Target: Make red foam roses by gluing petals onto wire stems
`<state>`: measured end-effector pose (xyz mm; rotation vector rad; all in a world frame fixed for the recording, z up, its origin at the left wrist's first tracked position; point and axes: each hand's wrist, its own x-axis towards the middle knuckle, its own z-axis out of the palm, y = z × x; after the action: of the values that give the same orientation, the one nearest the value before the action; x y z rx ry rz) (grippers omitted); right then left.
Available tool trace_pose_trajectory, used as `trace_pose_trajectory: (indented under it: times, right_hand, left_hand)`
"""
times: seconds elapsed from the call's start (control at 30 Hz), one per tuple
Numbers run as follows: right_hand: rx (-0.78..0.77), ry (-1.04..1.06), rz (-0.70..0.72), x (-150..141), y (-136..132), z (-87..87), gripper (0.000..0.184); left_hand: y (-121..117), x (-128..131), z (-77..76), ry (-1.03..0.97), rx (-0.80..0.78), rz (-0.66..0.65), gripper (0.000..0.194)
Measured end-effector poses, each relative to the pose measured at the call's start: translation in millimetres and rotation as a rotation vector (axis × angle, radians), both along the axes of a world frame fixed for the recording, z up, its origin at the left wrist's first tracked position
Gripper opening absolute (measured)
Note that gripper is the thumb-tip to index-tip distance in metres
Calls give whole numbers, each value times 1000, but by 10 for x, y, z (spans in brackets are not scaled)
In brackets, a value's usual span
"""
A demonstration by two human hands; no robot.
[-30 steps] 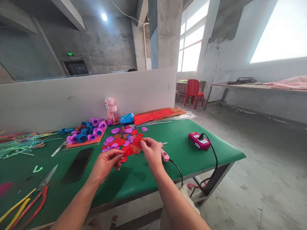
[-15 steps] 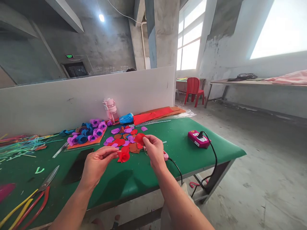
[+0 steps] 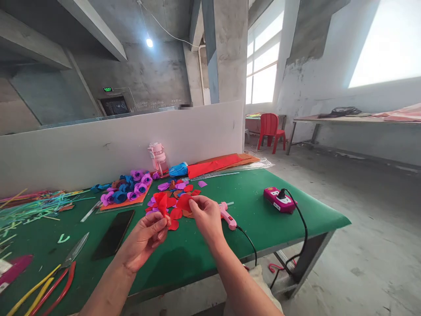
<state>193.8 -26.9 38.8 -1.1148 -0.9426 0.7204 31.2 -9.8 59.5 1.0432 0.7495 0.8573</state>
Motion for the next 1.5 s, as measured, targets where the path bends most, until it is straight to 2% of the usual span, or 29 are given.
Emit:
trace_pose_trajectory:
  times: [0.17,0.43,0.57,0.77,0.9,1.1,1.3,1.5]
  right_hand:
    - [-13,-24,-7,-51,-41,44,23]
    - [22,32,30,-92,-30,32,22]
    - [37,15,22,-91,-32,39,22]
    - [29,34,27,-58,-60,74,21]
    - [56,25,38,-59,-78,84,19]
    - [55,-13,62,-44,-81,73,19]
    - [14,132,144,-41,-93,103,16]
    - [14,189,185,-49,-98,108,16]
  left_hand:
    - [83,-14,-50,-70,-54,20,24]
    - [87,16,-53,42,54,124,26]
    - [77,41,-50,56,56,125,27]
    - [62,79,-69,25,-24,38,27]
    - [50,103,-75,37,-38,35,28]
    - [66,111,-126,146,54,81,29]
    - [83,113,-187,189,121,68,23]
    - [77,127,-187,178,150,83,22]
